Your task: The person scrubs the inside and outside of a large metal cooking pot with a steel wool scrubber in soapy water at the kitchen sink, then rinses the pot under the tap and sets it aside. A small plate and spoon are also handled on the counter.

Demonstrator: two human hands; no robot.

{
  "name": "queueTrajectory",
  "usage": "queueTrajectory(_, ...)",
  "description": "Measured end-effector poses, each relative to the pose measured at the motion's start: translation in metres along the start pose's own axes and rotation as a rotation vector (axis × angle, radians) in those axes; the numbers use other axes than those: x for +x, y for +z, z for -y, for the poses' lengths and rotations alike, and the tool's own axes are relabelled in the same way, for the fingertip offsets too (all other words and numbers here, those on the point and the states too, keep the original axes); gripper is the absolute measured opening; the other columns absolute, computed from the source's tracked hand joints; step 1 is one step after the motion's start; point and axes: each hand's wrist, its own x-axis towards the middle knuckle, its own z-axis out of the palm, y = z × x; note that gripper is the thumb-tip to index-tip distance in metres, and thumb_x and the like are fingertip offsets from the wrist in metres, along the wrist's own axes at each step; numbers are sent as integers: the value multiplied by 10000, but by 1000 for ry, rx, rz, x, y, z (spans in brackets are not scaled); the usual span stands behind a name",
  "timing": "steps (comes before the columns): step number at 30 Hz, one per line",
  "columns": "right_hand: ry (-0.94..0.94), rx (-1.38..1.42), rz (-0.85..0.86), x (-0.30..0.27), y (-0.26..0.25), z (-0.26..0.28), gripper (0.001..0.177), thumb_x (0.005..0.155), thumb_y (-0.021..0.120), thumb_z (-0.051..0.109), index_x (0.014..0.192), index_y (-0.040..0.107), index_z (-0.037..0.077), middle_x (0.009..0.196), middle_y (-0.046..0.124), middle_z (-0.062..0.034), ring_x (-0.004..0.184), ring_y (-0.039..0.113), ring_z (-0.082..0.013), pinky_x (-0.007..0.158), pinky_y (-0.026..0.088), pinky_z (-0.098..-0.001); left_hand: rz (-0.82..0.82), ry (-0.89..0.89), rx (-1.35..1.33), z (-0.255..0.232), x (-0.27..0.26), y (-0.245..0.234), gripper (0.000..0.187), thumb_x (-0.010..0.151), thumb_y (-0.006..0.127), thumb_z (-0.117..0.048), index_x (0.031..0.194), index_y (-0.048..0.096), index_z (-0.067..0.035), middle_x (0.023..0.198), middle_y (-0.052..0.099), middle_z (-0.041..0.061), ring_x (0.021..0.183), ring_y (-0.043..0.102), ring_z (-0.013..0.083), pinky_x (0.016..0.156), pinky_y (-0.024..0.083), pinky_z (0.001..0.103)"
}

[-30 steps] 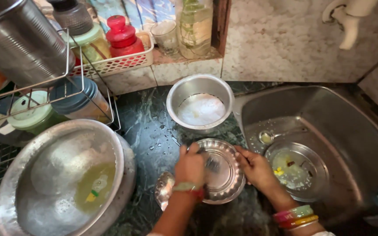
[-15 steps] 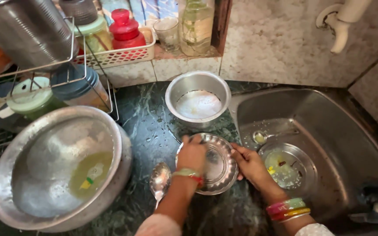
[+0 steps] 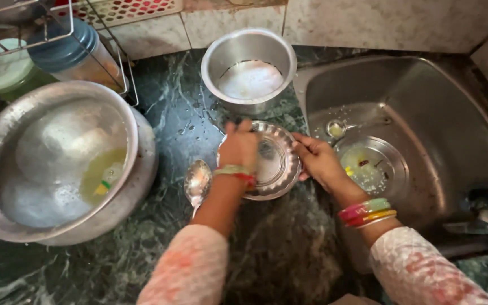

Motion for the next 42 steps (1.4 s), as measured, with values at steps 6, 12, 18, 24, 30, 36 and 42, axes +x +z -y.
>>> queueTrajectory(6, -71, -61, -64, -3, 1, 1, 441, 1024, 606, 253, 1400, 650, 27, 759, 612, 13, 539, 473, -36, 453, 475, -232, 5, 139, -245, -38, -35, 17, 349, 766, 667, -102, 1063, 808, -218, 1243, 644, 94, 1137, 559, 400, 913, 528, 464)
queueTrajectory(12, 56, -54, -61, -4, 3, 5, 436, 1003, 575, 260, 1395, 638, 78, 774, 671, 2, 518, 537, -56, 445, 521, -254, 1, -37, -161, 14, -17, -2, 317, 815, 647, -92, 1045, 797, -252, 1256, 652, 59, 1164, 582, 378, 961, 532, 458)
queueTrajectory(18, 51, -81, -83, -5, 8, 14, 438, 983, 550, 236, 1393, 608, 94, 845, 712, 56, 523, 553, -44, 422, 507, -260, -118, 181, -241, -37, -13, 25, 284, 881, 640, -78, 1051, 811, -229, 1223, 649, 141, 1186, 565, 414, 934, 521, 480)
queueTrajectory(24, 34, 24, 7, -8, 6, 11, 410, 1012, 547, 230, 1381, 641, 76, 701, 670, 6, 465, 535, -70, 421, 453, -234, 245, 32, -69, 21, -36, -1, 259, 793, 703, -120, 1008, 798, -228, 1184, 689, 61, 1175, 594, 354, 964, 540, 433)
queueTrajectory(30, 65, -87, -70, -4, 9, 14, 411, 994, 564, 222, 1378, 643, 97, 644, 653, -30, 426, 529, -103, 405, 446, -257, -1, 107, -88, -22, 12, 9, 282, 689, 745, -52, 946, 804, -151, 1111, 693, 91, 1183, 586, 352, 884, 557, 447)
queueTrajectory(36, 90, -24, -29, -4, 5, 15, 405, 995, 559, 221, 1367, 641, 86, 714, 686, -6, 460, 539, -68, 412, 455, -242, 134, 259, -156, 5, -43, 2, 220, 749, 730, -151, 958, 786, -185, 1075, 704, 65, 1074, 644, 264, 1049, 483, 442)
queueTrajectory(42, 87, -29, -39, -7, 7, 17, 392, 999, 561, 226, 1350, 639, 70, 789, 706, -3, 470, 534, -67, 418, 461, -244, 31, 94, -5, 10, -2, -5, 246, 833, 701, -187, 1073, 740, -149, 1184, 660, 109, 1150, 585, 316, 901, 495, 454)
